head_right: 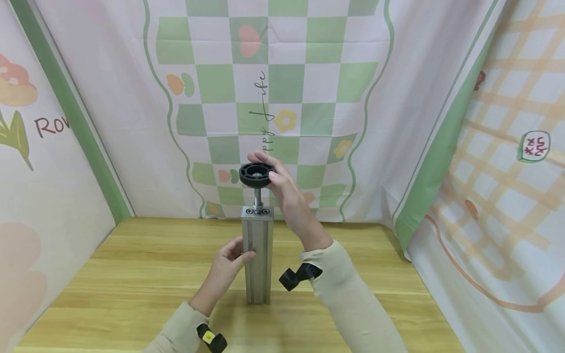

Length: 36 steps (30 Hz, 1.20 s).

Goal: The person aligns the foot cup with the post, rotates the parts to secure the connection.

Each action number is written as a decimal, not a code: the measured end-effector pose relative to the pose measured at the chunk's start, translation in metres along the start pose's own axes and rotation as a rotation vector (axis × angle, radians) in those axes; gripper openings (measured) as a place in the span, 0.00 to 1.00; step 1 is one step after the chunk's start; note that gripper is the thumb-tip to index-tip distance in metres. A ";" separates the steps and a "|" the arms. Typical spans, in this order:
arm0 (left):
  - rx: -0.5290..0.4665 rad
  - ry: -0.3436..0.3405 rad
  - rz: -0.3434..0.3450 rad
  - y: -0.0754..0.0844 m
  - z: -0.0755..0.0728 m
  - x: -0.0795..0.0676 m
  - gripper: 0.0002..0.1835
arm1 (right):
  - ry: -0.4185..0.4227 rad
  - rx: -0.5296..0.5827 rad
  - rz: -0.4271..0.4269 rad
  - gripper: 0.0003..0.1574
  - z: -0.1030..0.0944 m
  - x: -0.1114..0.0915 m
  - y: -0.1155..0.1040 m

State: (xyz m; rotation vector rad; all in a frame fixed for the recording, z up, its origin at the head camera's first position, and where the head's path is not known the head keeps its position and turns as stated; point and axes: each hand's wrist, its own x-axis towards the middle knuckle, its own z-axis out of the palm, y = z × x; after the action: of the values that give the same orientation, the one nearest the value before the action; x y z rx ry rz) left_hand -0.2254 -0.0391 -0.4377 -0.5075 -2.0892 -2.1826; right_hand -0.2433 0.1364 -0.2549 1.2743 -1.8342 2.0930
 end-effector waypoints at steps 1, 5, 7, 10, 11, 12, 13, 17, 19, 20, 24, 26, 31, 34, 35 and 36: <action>0.001 -0.001 -0.001 0.000 0.000 0.000 0.23 | 0.002 0.005 -0.003 0.35 0.000 0.000 0.000; 0.008 -0.001 -0.003 0.001 0.000 0.000 0.23 | 0.011 0.019 -0.011 0.35 -0.001 0.000 0.000; 0.006 0.000 -0.007 0.001 0.000 -0.001 0.24 | 0.017 0.019 -0.011 0.35 -0.001 0.000 0.000; 0.005 0.002 -0.016 0.002 0.000 -0.001 0.24 | 0.021 0.015 -0.013 0.35 -0.001 0.000 -0.001; 0.004 0.003 -0.019 0.002 0.000 -0.001 0.24 | 0.023 0.013 -0.012 0.35 -0.001 0.000 -0.001; 0.004 0.003 -0.022 0.002 0.000 -0.001 0.24 | 0.025 0.012 -0.012 0.35 -0.001 0.000 -0.001; 0.003 0.002 -0.022 0.002 0.000 -0.001 0.25 | 0.025 0.008 -0.014 0.35 -0.001 0.000 -0.001; 0.002 0.001 -0.015 0.002 0.001 -0.001 0.24 | 0.044 -0.025 -0.019 0.31 -0.002 -0.002 0.001; 0.005 0.004 -0.011 0.002 0.001 -0.001 0.24 | 0.066 -0.047 -0.016 0.28 -0.001 -0.003 0.001; 0.008 0.007 -0.009 0.002 0.001 -0.001 0.24 | 0.084 -0.057 -0.011 0.27 0.000 -0.004 0.001; 0.014 0.010 -0.008 0.001 0.002 -0.002 0.23 | 0.169 -0.069 0.010 0.21 0.003 -0.006 0.002; 0.010 0.009 -0.006 0.001 0.002 -0.002 0.23 | 0.201 -0.053 0.014 0.20 0.005 -0.005 0.002; 0.002 0.004 0.007 0.001 0.001 -0.002 0.22 | 0.236 -0.056 0.001 0.30 0.009 -0.004 0.001; 0.000 0.003 0.009 0.000 0.001 -0.001 0.22 | 0.261 -0.153 -0.025 0.34 0.011 -0.004 -0.001; -0.002 0.003 0.008 0.000 0.001 -0.001 0.22 | 0.269 -0.191 -0.038 0.33 0.011 -0.004 -0.001; -0.003 0.004 0.005 0.000 0.001 -0.001 0.22 | 0.276 -0.227 -0.048 0.32 0.012 -0.003 -0.001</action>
State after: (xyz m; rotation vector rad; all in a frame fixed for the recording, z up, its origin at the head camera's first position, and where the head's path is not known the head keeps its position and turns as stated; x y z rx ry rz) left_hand -0.2241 -0.0383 -0.4378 -0.5079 -2.0806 -2.1822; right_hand -0.2344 0.1284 -0.2569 0.9159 -1.8338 1.8620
